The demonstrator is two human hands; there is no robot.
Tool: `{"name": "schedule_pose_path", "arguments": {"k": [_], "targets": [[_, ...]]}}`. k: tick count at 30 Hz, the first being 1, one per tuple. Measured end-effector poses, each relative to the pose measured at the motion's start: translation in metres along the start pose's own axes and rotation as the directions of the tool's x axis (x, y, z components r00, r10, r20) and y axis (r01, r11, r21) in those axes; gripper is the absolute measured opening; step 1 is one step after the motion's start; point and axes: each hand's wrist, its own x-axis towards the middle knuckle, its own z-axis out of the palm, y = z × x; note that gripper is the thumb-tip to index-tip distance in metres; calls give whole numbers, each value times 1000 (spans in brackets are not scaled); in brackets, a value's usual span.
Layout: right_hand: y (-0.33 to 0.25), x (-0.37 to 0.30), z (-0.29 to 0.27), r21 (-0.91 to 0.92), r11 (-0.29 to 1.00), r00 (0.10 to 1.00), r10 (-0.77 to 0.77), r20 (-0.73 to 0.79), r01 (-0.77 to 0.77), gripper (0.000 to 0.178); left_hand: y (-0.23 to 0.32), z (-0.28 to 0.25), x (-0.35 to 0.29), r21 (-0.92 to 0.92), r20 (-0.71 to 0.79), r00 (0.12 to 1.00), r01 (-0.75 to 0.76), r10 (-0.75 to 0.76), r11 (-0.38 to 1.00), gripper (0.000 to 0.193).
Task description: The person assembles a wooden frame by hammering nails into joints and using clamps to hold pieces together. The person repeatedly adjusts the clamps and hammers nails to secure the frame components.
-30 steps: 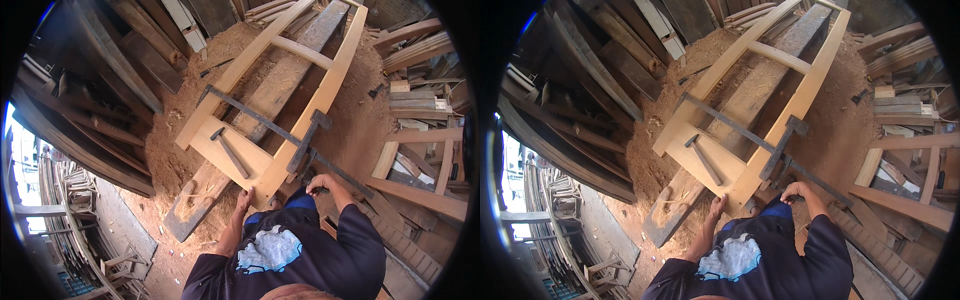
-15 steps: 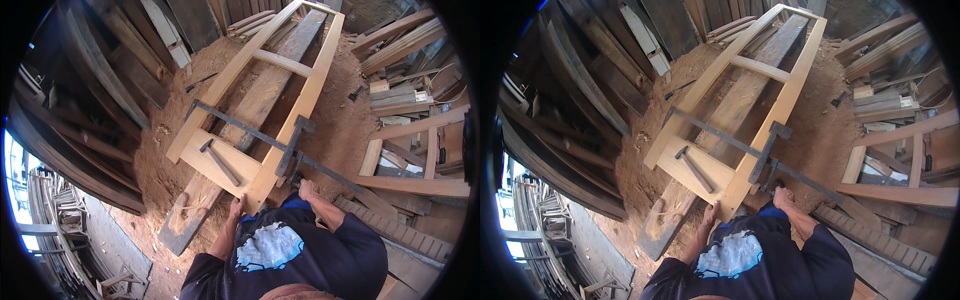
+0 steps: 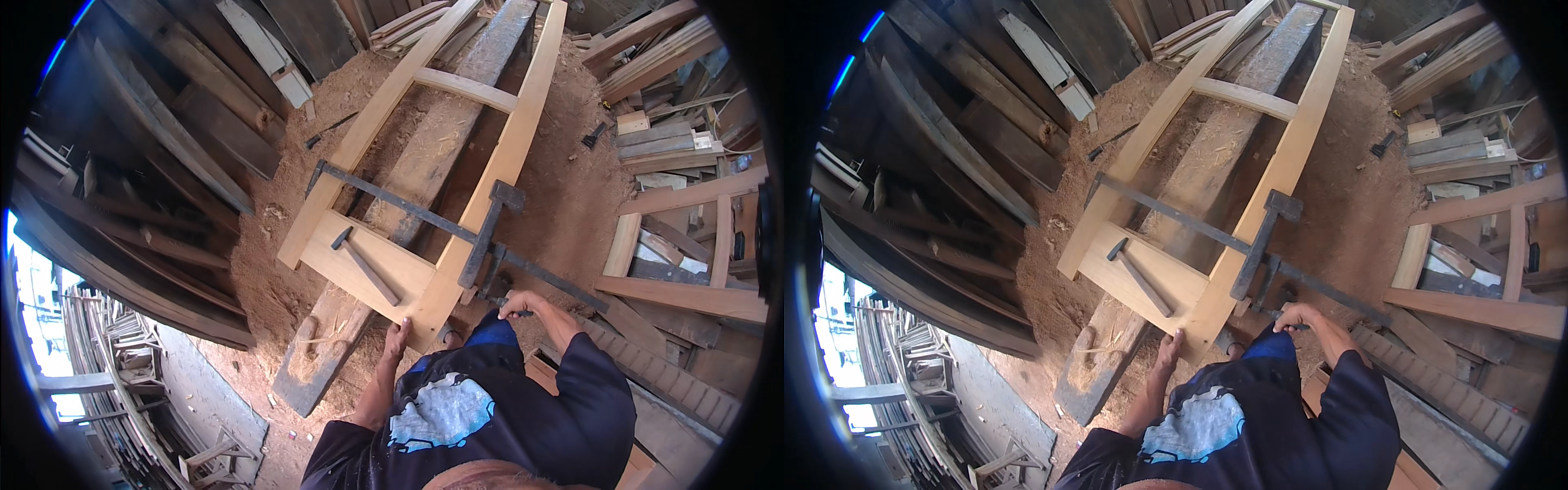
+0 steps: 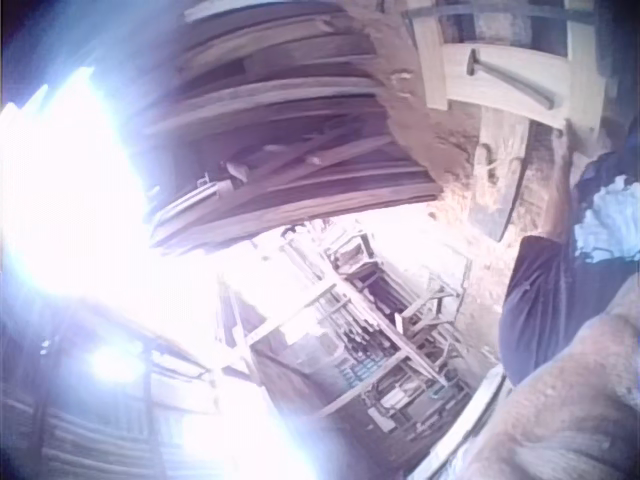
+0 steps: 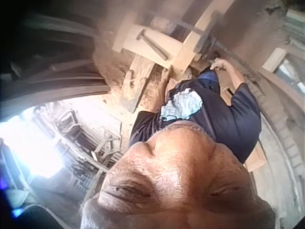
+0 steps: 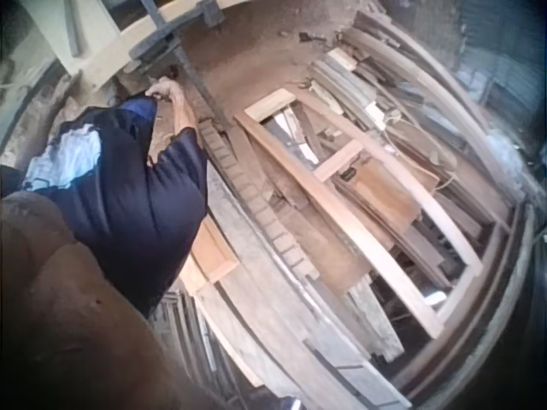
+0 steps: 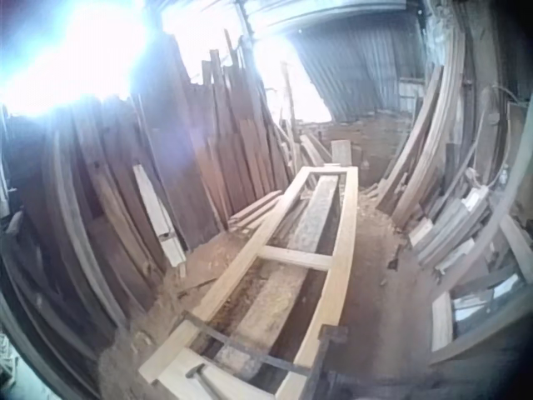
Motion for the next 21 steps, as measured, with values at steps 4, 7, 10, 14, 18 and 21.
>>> {"name": "schedule_pose_path", "arguments": {"k": [4, 7, 10, 14, 18, 21], "targets": [[-9, -15, 29, -418, 905, 855, -155, -495, -78, 34, 1, 1, -1, -36, 5, 1000, -12, 12, 999, 50], [-41, -59, 65, -384, 903, 677, -161, -718, -193, 38, -3, 5, 4, -141, 2, 999, -46, 47, 989, 51], [-32, -51, 73, -490, 852, 632, -279, -723, -186, 32, -1, 0, 5, -132, 18, 999, -27, 29, 991, 51], [1, -6, -1, -114, 984, 985, -145, -98, 134, 25, 7, 4, 5, -187, 99, 994, 55, -37, 981, 51], [1, 8, -10, 234, 971, 979, 3, 203, -52, 21, 3, -6, 4, -96, 81, 994, 83, -75, 992, 50], [0, 4, 3, -40, 998, 997, -49, -56, 47, 24, -3, -3, 4, -62, 28, 999, 35, -33, 997, 49]]}}
